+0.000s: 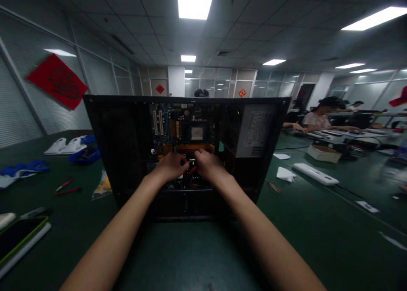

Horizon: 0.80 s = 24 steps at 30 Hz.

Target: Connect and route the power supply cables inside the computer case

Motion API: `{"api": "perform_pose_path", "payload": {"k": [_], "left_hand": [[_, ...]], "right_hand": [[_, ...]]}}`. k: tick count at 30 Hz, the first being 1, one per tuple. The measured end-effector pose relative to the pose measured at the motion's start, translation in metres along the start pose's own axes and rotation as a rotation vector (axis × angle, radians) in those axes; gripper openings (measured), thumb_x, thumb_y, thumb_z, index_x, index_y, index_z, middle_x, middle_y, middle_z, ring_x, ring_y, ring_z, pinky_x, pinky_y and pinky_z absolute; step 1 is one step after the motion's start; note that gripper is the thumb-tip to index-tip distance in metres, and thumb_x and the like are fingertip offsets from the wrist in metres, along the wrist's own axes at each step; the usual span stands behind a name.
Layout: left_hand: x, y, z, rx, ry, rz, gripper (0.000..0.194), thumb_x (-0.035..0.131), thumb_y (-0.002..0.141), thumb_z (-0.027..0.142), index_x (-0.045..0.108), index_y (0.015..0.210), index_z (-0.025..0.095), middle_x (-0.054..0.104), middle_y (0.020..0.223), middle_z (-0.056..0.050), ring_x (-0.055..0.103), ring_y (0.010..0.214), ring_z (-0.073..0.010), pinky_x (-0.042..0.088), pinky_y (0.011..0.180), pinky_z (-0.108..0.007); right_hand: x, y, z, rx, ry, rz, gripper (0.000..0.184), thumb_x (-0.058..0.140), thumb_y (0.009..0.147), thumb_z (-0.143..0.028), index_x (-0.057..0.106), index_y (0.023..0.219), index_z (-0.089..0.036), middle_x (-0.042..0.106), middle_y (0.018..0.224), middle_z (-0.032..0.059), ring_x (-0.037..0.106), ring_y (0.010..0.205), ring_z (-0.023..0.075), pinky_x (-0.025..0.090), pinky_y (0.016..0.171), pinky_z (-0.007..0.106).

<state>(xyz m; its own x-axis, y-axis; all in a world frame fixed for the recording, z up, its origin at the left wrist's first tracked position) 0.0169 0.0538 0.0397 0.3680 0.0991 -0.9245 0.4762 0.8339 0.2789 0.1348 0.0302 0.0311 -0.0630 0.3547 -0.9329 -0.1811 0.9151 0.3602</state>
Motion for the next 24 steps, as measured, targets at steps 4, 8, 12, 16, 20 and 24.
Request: {"api": "perform_pose_path", "payload": {"k": [4,8,12,16,20,24], "left_hand": [[-0.0013,-0.0008,0.0018,0.005,0.016,0.013,0.03,0.054,0.086,0.04,0.077,0.084,0.021,0.075,0.079,-0.007,0.069,0.08,-0.0227,0.042,0.065,-0.028],[-0.0015,-0.0005,0.0036,0.019,0.008,0.009,0.029,0.055,0.085,0.039,0.079,0.083,0.022,0.074,0.075,-0.006,0.068,0.074,-0.021,0.042,0.065,-0.028],[-0.0004,-0.0013,0.0046,0.015,-0.006,-0.018,0.03,0.056,0.086,0.04,0.079,0.084,0.021,0.073,0.07,-0.005,0.067,0.069,-0.0196,0.042,0.064,-0.027],[0.0008,-0.0016,0.0037,-0.002,0.005,-0.03,0.029,0.056,0.087,0.04,0.079,0.086,0.021,0.074,0.071,-0.005,0.068,0.071,-0.0198,0.042,0.065,-0.027],[0.0024,0.0009,0.0021,0.005,0.045,-0.019,0.031,0.055,0.087,0.041,0.079,0.086,0.022,0.075,0.075,-0.006,0.068,0.073,-0.0206,0.042,0.064,-0.027],[0.0018,0.0027,0.0018,0.004,0.087,0.002,0.03,0.055,0.087,0.041,0.08,0.086,0.023,0.075,0.077,-0.007,0.069,0.076,-0.0218,0.043,0.065,-0.028]], "right_hand": [[-0.0032,-0.0012,0.0,0.003,-0.021,0.012,0.021,0.052,0.09,-0.015,0.058,0.109,-0.015,0.063,0.114,0.0144,0.067,0.097,0.0257,0.052,0.074,0.032],[-0.0062,-0.0023,0.0001,0.01,-0.012,0.027,0.022,0.053,0.089,-0.016,0.058,0.111,-0.014,0.063,0.114,0.0144,0.067,0.096,0.0266,0.052,0.076,0.034],[-0.0034,-0.0012,0.0014,0.026,0.016,0.005,0.022,0.055,0.089,-0.017,0.057,0.111,-0.014,0.064,0.113,0.0142,0.067,0.098,0.0268,0.051,0.077,0.034],[-0.0007,-0.0005,0.0012,0.023,0.067,-0.022,0.023,0.056,0.09,-0.015,0.056,0.113,-0.013,0.063,0.115,0.0147,0.066,0.101,0.0255,0.05,0.079,0.032],[-0.0011,-0.0012,0.0007,0.023,0.09,-0.034,0.025,0.056,0.09,-0.015,0.056,0.115,-0.013,0.063,0.117,0.0151,0.065,0.103,0.0254,0.049,0.08,0.032],[-0.0013,-0.0008,0.0014,0.032,0.092,-0.039,0.023,0.055,0.092,-0.017,0.056,0.115,-0.014,0.063,0.117,0.015,0.066,0.102,0.0255,0.05,0.079,0.032]]}}
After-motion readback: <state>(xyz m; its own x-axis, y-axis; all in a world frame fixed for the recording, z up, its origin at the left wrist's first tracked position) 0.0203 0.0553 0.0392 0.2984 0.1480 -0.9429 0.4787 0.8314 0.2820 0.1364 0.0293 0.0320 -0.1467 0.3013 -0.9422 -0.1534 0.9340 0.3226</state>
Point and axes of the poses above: each hand's wrist, its own y-axis towards the middle knuckle, its own x-axis out of the palm, z = x × y, the point moved 7 cm from there along y, towards the middle knuckle
